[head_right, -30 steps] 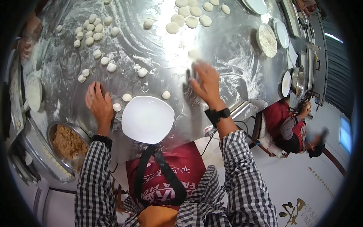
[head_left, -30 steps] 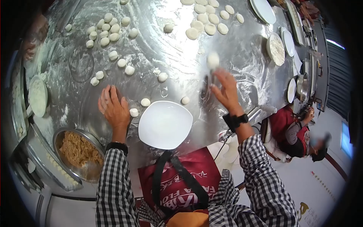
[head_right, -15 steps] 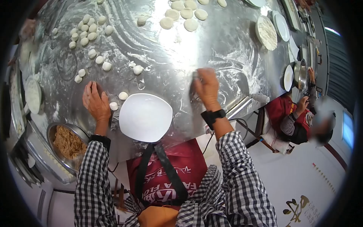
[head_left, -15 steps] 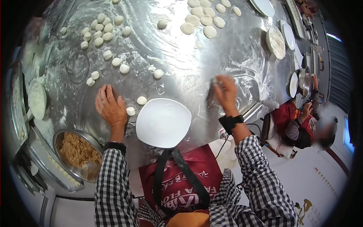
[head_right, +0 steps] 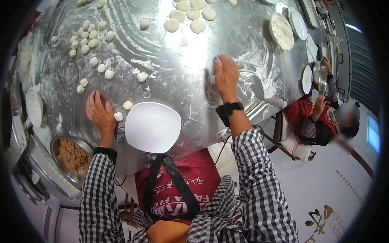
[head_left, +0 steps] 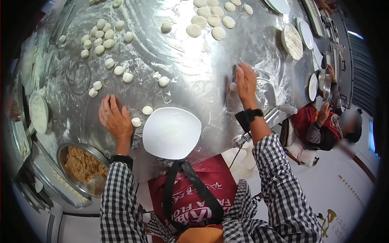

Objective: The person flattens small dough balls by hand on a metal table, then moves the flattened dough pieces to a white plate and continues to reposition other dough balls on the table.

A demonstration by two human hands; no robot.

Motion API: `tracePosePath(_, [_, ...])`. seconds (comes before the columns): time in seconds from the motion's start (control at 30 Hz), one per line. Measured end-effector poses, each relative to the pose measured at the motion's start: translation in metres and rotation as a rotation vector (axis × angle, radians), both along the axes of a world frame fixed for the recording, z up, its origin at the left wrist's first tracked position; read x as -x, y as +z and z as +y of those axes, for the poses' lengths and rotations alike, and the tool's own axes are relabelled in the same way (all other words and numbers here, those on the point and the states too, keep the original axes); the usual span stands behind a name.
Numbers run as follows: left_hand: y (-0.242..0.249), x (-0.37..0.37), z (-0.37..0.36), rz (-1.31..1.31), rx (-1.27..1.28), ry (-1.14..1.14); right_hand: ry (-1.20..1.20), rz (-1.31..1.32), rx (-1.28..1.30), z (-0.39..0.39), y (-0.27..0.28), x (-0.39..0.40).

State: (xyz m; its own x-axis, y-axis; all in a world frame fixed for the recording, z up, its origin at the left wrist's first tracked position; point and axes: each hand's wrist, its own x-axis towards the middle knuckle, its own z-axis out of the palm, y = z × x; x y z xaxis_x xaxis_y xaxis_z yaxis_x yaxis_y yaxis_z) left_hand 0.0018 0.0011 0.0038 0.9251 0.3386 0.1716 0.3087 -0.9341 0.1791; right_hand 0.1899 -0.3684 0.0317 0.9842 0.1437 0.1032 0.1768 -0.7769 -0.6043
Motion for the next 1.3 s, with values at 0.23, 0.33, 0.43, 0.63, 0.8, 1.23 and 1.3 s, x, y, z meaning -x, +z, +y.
tracePosePath(0.23, [0.004, -0.001, -0.001, 0.026, 0.023, 0.009, -0.009, -0.03, 0.567, 0.038, -0.029, 0.011])
tracePosePath(0.33, [0.005, -0.002, -0.001, 0.02, 0.02, 0.004, -0.001, -0.023, 0.573, 0.038, -0.028, 0.011])
tracePosePath(0.43, [0.004, -0.004, -0.001, 0.036, 0.008, 0.003, 0.0, 0.002, 0.553, 0.041, -0.029, 0.01])
tracePosePath(0.63, [0.005, -0.007, 0.0, 0.009, 0.001, -0.022, -0.036, 0.023, 0.559, 0.043, -0.028, 0.003])
tracePosePath(0.8, [0.006, -0.002, -0.001, 0.023, 0.002, 0.007, 0.013, 0.088, 0.228, 0.012, -0.027, -0.019])
tracePosePath(1.23, [0.004, -0.001, -0.003, 0.027, 0.013, 0.022, 0.282, 0.619, 0.014, -0.013, 0.009, 0.037])
tracePosePath(1.3, [0.004, 0.001, -0.001, 0.038, 0.006, 0.036, 0.442, -0.042, 0.008, 0.009, 0.027, 0.012])
